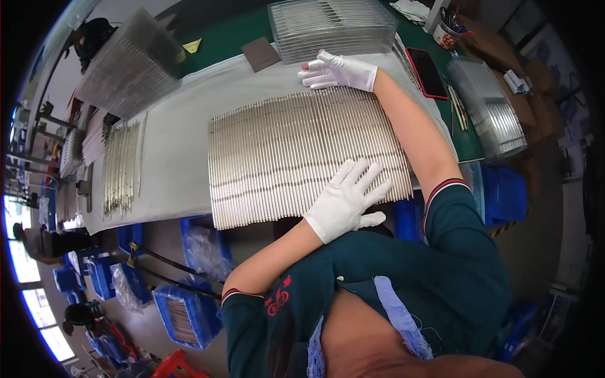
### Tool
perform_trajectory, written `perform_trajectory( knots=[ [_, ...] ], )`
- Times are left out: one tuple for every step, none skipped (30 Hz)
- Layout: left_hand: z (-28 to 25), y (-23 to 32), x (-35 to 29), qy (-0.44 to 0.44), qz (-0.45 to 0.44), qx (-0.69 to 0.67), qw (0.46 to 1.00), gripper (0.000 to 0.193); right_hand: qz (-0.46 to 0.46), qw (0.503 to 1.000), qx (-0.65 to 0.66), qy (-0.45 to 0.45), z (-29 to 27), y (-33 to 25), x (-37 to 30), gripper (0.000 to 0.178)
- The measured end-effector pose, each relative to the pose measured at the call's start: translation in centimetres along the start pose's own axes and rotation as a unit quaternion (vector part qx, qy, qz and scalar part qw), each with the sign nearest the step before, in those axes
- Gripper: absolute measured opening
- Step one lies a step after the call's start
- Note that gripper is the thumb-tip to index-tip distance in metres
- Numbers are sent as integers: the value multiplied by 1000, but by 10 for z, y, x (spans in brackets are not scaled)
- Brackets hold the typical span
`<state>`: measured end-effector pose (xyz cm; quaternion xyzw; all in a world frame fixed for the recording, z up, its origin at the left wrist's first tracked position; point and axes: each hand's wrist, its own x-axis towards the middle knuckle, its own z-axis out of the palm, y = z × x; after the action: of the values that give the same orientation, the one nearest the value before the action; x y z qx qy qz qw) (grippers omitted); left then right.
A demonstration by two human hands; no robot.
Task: Sorting and aligning thin metal rods on a workbench in a factory setting.
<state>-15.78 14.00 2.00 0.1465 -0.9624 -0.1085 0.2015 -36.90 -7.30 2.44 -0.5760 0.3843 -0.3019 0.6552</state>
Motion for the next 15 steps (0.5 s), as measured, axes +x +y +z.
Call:
perform_trajectory(
  knots=[
    [6, 1, 3, 4, 4, 0, 1000, 67, -6, 1000, 12, -14, 1, 2, -2, 98],
    [7, -1, 5, 1, 3, 16, 1000, 66, -12, 999, 25, -27, 1, 2, -4, 100],
    [8, -3, 6, -4, 3, 29, 1000, 66, -15, 999, 43, -30, 0, 4, -4, 100],
    [10, -3, 5, -12, 5, 18, 1000, 67, -13, 999, 43, -28, -1, 6, -6, 100],
    [11, -2, 6, -8, 8, 28, 1000, 67, -24, 998, 59, -6, -2, 7, -8, 94],
    [11, -2, 6, -5, 9, 39, 999, 66, -34, 996, 75, 15, -1, 6, -10, 88],
    [10, -1, 6, 3, 10, 25, 1000, 64, -46, 994, 88, 42, -1, 3, -15, 85],
    [9, 0, 10, 3, 15, 2, 1000, 63, -53, 994, 66, 69, -7, -3, -22, 83],
    [9, 1, 13, 2, 20, -20, 1000, 63, -61, 993, 43, 95, -14, -8, -31, 81],
    [11, 5, 19, 9, 42, -11, 999, 61, -52, 990, 2, 130, -23, -9, -38, 78],
    [16, 10, 26, 10, 63, -15, 998, 60, -50, 990, 1, 131, -27, -8, -47, 78],
    [21, 14, 34, 11, 85, -18, 996, 59, -28, 990, -10, 135, -30, -7, -54, 82],
    [26, 17, 42, 10, 99, -20, 995, 58, -7, 990, -21, 138, -30, -7, -59, 87],
    [32, 21, 48, 15, 104, -23, 994, 58, -14, 991, -24, 130, -30, -3, -61, 86],
    [38, 23, 53, 20, 109, -26, 994, 57, -21, 992, -28, 123, -30, 1, -63, 86]
  ],
)
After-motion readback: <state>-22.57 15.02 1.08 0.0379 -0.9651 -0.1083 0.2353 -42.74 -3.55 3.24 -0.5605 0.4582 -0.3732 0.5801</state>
